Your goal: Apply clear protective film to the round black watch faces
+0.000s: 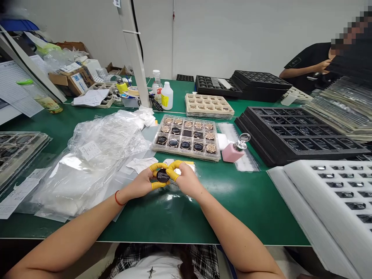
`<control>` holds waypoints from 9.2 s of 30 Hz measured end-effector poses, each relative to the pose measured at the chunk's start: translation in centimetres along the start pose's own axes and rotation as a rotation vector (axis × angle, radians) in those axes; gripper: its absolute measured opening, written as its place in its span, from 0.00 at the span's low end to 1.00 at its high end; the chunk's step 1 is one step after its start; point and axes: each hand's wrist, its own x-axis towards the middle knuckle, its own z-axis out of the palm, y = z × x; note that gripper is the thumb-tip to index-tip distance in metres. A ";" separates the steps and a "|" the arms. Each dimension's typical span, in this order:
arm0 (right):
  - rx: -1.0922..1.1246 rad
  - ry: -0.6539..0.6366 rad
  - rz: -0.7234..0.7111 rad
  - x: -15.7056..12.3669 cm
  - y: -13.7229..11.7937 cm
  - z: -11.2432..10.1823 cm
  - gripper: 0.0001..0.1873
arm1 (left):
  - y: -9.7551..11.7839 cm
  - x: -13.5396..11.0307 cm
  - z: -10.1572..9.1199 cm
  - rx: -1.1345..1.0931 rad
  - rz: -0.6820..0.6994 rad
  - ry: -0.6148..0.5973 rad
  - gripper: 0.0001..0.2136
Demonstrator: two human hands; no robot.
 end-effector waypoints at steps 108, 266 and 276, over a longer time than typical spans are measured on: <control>-0.500 0.358 -0.222 0.7 2.3 -1.7 0.11 | 0.1 0.4 -1.9 0.025 -0.025 0.059 0.22; -0.810 0.467 0.481 11.9 10.0 -14.3 0.19 | -1.4 0.8 -1.0 0.075 -0.094 0.012 0.23; -0.831 0.480 0.438 10.9 6.0 -14.9 0.12 | -2.0 0.7 -1.0 -0.015 -0.033 0.040 0.24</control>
